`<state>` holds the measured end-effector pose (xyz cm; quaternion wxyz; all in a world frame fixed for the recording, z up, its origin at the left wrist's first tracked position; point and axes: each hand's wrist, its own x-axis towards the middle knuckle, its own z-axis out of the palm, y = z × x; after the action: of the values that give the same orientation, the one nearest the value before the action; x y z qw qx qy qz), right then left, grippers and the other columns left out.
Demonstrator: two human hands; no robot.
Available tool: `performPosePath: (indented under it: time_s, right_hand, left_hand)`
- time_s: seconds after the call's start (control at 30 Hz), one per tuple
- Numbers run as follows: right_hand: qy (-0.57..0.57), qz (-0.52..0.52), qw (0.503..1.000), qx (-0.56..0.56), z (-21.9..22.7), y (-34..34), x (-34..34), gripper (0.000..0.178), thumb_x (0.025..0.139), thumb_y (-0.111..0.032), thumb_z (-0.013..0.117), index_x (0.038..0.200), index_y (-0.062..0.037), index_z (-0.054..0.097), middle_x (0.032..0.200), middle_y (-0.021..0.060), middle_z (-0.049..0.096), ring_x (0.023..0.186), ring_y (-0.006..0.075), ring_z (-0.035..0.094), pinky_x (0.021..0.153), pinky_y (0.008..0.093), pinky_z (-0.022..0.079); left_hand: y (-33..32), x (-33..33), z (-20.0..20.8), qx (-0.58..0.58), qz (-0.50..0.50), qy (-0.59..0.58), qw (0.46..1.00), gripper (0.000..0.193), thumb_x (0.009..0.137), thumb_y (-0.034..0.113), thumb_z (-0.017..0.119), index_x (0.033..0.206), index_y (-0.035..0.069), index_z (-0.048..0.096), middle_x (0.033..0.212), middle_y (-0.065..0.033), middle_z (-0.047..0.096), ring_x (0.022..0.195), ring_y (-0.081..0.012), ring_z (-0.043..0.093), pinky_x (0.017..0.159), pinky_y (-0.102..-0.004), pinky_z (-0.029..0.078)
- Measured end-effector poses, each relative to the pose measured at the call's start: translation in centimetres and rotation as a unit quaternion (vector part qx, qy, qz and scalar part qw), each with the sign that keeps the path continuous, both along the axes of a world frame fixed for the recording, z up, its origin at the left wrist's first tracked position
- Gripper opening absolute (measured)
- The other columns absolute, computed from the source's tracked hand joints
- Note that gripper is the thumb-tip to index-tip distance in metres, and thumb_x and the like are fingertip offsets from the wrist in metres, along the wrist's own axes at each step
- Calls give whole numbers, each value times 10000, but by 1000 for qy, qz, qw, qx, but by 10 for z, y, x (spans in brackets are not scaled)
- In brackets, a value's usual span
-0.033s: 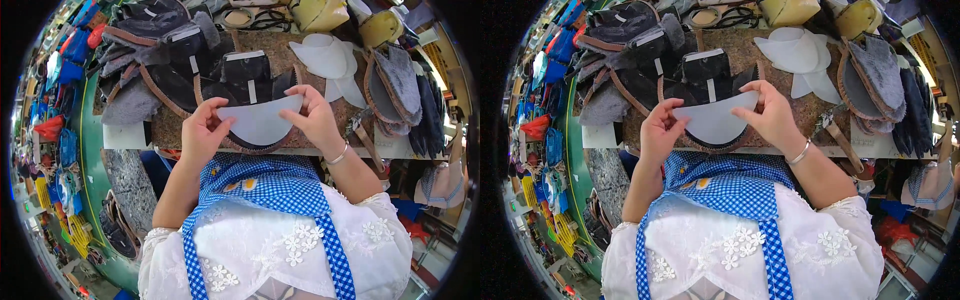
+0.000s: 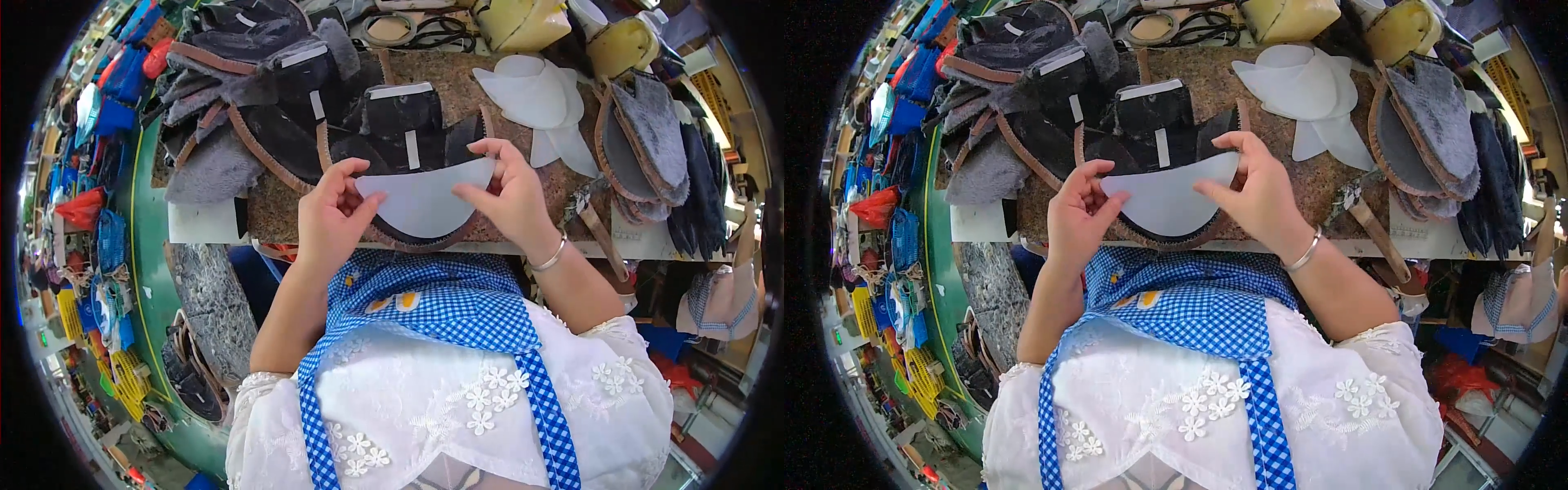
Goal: Aligning and layering lining and foam components onto shoe upper parts at a factory workbench.
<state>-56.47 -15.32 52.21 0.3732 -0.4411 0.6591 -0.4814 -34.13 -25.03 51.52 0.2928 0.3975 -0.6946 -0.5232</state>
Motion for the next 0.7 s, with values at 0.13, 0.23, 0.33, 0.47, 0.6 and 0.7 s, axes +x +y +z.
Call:
performPosePath:
  time_s: [0.13, 0.23, 0.33, 0.47, 0.6, 0.7]
  right_hand:
    - [126, 36, 991, 22, -3, 2, 11, 576, 712, -135, 770, 1191, -40, 465, 748, 128, 653, 631, 195, 647, 589, 297, 500]
    - [189, 60, 979, 51, 3, -2, 10, 615, 700, -111, 786, 1216, -47, 458, 741, 85, 652, 634, 164, 621, 588, 271, 482]
    - [340, 51, 939, -6, 2, -6, 11, 604, 650, -127, 800, 1173, -55, 505, 833, 91, 650, 778, 227, 627, 682, 314, 488]
    - [508, 134, 808, -265, 2, -14, 4, 439, 623, -126, 774, 1025, -59, 611, 929, 76, 627, 951, 281, 576, 803, 359, 460]
    - [381, 132, 902, -155, -7, -25, -1, 288, 704, -88, 733, 971, -45, 635, 901, 110, 618, 840, 277, 607, 703, 347, 488]
    - [299, -23, 939, -167, -25, -66, -10, 239, 783, -117, 716, 972, -12, 615, 871, 98, 633, 780, 225, 617, 662, 321, 491]
  left_hand:
    - [2, 2, -5, -70, 3, -92, 993, 442, 770, -7, 708, 1172, 24, 524, 710, 22, 541, 587, -12, 458, 548, -162, 382]
    - [2, 5, -3, -68, -5, -123, 990, 495, 740, 18, 735, 1180, 22, 508, 686, 4, 536, 569, -60, 487, 549, -204, 413]
    - [1, 6, -11, -191, -13, -213, 958, 532, 713, 46, 755, 1182, 25, 505, 744, -20, 553, 637, -125, 539, 556, -264, 446]
    - [-4, 2, 3, -313, 19, -244, 918, 551, 692, 73, 767, 1177, 32, 508, 822, -47, 557, 753, -177, 571, 604, -296, 470]
    - [-33, -26, 3, -210, 66, -66, 973, 478, 746, 109, 744, 1148, 0, 510, 1049, -124, 584, 914, -214, 593, 722, -306, 494]
    - [-56, -45, -9, -26, 95, 47, 994, 423, 803, 124, 712, 1154, -6, 514, 1013, -90, 604, 869, -156, 588, 684, -272, 489]
